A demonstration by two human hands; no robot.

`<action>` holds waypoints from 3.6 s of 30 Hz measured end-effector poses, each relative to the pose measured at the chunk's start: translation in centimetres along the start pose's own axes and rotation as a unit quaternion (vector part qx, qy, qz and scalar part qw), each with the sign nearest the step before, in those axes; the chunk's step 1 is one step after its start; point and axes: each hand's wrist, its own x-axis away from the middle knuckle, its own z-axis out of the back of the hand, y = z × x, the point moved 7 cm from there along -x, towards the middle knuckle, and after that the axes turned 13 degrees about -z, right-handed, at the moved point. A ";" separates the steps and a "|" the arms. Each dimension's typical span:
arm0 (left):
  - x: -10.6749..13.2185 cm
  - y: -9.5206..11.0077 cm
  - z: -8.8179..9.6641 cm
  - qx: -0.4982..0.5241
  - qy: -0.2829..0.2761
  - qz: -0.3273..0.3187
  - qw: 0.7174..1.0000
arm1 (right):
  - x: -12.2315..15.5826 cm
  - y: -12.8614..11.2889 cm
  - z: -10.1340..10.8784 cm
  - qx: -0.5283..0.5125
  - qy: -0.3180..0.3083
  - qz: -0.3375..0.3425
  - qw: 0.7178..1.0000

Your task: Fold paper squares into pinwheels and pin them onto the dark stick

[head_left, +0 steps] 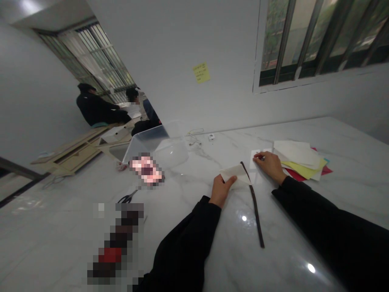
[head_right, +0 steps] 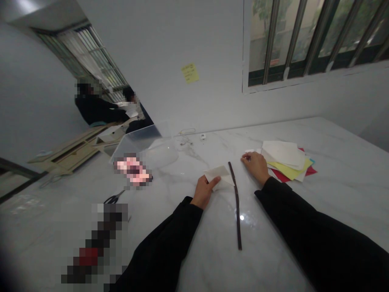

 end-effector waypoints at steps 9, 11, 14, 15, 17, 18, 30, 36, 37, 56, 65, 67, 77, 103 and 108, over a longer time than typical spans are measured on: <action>-0.1 -0.3 0.3 0.042 0.004 0.000 0.999 | 0.2 0.7 1.1 -0.089 -0.008 0.002 0.996; -0.2 -0.3 0.4 0.039 0.006 0.001 0.999 | 0.1 1.6 1.8 -0.149 -0.009 -0.019 0.989; -0.4 -0.2 0.5 0.022 0.007 0.001 1.000 | 0.6 2.8 2.7 -0.216 -0.011 -0.054 0.975; -0.5 -0.2 0.5 0.021 0.009 0.000 1.000 | 1.0 3.1 2.9 -0.235 -0.019 -0.064 0.970; -0.6 -0.2 0.4 0.025 0.011 0.000 1.000 | 2.2 3.1 3.0 -0.271 -0.051 -0.074 0.958; -0.6 -0.1 0.4 0.026 0.012 0.000 1.000 | 2.8 2.9 2.9 -0.285 -0.074 -0.073 0.953; -0.3 0.9 0.1 -0.057 -0.004 0.001 0.998 | 5.3 0.2 3.1 -0.335 -0.174 -0.088 0.922; -0.3 1.5 -0.2 -0.088 -0.018 -0.010 0.996 | 8.8 -4.5 4.3 -0.371 -0.162 -0.023 0.914; -0.2 1.5 -0.4 -0.089 -0.026 -0.009 0.996 | 9.3 -5.2 4.4 -0.363 -0.162 -0.009 0.917; 0.9 1.2 -2.3 -0.020 -0.042 0.020 0.999 | 10.6 -6.7 4.0 -0.269 -0.129 0.088 0.951; 0.9 1.3 -2.4 -0.011 -0.052 0.016 0.998 | 10.7 -7.0 4.4 -0.283 -0.140 0.070 0.946; 0.9 1.5 -2.6 -0.012 -0.060 0.013 0.998 | 10.7 -7.1 4.3 -0.294 -0.155 0.058 0.941; 1.3 1.2 -2.4 -0.029 -0.062 0.009 0.998 | 12.0 -6.8 3.4 -0.428 -0.213 -0.018 0.878; 1.3 3.0 -2.6 -0.055 -0.045 -0.027 0.997 | 11.6 -6.7 2.6 -0.424 -0.242 -0.043 0.872; 1.8 3.2 -2.9 -0.045 -0.052 -0.030 0.997 | 11.7 -6.3 1.7 -0.426 -0.300 -0.059 0.851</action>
